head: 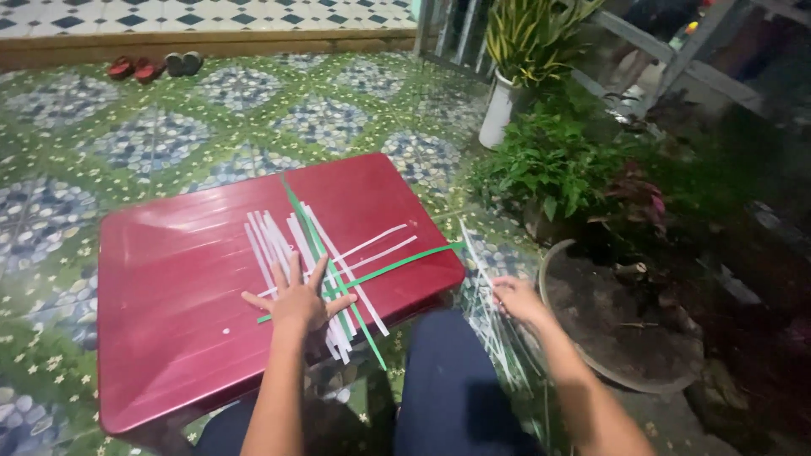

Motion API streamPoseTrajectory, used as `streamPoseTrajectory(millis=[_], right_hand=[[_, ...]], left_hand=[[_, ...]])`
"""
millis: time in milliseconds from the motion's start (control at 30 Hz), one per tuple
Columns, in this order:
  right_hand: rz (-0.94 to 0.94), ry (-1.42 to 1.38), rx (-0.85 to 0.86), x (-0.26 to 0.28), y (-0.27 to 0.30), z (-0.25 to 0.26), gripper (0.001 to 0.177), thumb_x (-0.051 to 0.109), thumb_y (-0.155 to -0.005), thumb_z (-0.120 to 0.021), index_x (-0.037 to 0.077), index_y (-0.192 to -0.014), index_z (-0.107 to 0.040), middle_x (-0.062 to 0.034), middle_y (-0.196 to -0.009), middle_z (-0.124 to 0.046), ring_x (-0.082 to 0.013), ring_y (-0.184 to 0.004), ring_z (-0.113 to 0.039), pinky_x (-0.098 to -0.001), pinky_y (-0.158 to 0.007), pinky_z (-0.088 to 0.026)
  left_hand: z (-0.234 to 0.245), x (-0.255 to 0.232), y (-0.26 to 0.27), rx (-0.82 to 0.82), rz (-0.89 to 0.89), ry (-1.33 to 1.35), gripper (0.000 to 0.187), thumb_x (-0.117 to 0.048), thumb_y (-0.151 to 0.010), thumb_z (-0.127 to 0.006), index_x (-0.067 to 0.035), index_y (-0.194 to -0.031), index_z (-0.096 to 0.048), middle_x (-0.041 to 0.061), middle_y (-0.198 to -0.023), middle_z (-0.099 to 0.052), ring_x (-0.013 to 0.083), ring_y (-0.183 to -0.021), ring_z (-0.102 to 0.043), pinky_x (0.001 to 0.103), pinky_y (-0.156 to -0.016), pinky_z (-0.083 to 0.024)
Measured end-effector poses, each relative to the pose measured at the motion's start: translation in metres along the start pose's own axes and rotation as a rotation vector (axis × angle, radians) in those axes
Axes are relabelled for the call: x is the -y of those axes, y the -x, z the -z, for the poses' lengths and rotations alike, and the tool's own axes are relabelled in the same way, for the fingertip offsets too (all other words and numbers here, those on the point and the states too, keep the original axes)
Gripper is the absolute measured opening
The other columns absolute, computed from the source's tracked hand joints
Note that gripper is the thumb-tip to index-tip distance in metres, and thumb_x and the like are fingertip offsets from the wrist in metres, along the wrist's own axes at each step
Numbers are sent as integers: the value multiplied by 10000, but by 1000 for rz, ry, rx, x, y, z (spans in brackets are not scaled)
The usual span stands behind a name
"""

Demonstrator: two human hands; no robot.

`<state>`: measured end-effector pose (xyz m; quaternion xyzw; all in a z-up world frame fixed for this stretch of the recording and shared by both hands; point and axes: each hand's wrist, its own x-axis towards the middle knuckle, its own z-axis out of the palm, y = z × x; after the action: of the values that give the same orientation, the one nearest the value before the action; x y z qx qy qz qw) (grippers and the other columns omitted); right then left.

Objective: Weaving white and green plastic strips together on a red stool to form a mat or base.

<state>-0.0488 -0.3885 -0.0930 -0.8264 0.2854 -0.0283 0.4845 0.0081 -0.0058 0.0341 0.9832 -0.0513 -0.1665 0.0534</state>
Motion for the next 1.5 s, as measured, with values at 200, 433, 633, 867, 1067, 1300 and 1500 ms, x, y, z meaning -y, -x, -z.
streamPoseTrajectory(millis=[200, 433, 633, 867, 1067, 1300, 1500], right_hand=[[-72, -267, -56, 10, 21, -5, 296, 85, -826, -488, -19, -1092, -565, -143, -604, -564, -151, -400, -469, -239, -303, -408], [-65, -407, 91, 43, 47, -8, 319, 31, -807, -481, -48, -1112, -532, -117, -582, -491, -121, -404, -413, -217, -320, -335], [-61, -495, 178, 66, 58, -3, 350, 35, -805, -464, -6, -1150, -507, -91, -600, -474, -109, -442, -410, -190, -344, -313], [-63, -466, 141, 56, 33, -15, 349, 12, -775, -481, -33, -1117, -532, -175, -767, -610, -146, -543, -563, -213, -438, -480], [-19, -535, 143, 25, -14, -41, 272, -24, -745, -539, -19, -1015, -576, -151, -733, -587, -160, -546, -569, -231, -441, -492], [-32, -499, 139, 47, -3, -27, 235, -20, -713, -564, 18, -941, -605, -76, -702, -549, -105, -501, -490, -176, -377, -379], [28, -355, 150, 85, 27, -13, 243, -10, -756, -489, -30, -967, -609, -97, -671, -547, -62, -465, -403, -156, -365, -309]], left_hand=[[2, -1, -1, 26, 7, -14, 841, -804, -681, -381, -434, -1376, -86, 2, -1502, 3, 283, -1379, 41, 770, -894, -70], [0, -3, -3, 36, 19, -19, 841, -786, -690, -403, -434, -1378, -69, 1, -1503, 13, 286, -1379, 50, 779, -881, -66], [-1, -3, -3, 24, 19, -10, 821, -768, -701, -412, -432, -1375, -83, 1, -1502, 1, 282, -1380, 43, 781, -879, -70], [5, -3, 3, 12, 9, 14, 812, -745, -709, -431, -422, -1379, -106, 19, -1501, -18, 300, -1378, 26, 769, -897, -77], [5, -4, 6, -10, 12, 23, 818, -752, -695, -422, -420, -1381, -125, 14, -1501, -28, 297, -1375, 17, 761, -902, -68], [6, -5, 5, 3, 4, 38, 834, -763, -683, -422, -417, -1379, -120, 12, -1500, -24, 291, -1374, 17, 760, -904, -75], [2, -4, 4, -10, 11, 41, 826, -757, -684, -420, -419, -1379, -128, 11, -1500, -24, 285, -1373, 29, 766, -897, -44]])
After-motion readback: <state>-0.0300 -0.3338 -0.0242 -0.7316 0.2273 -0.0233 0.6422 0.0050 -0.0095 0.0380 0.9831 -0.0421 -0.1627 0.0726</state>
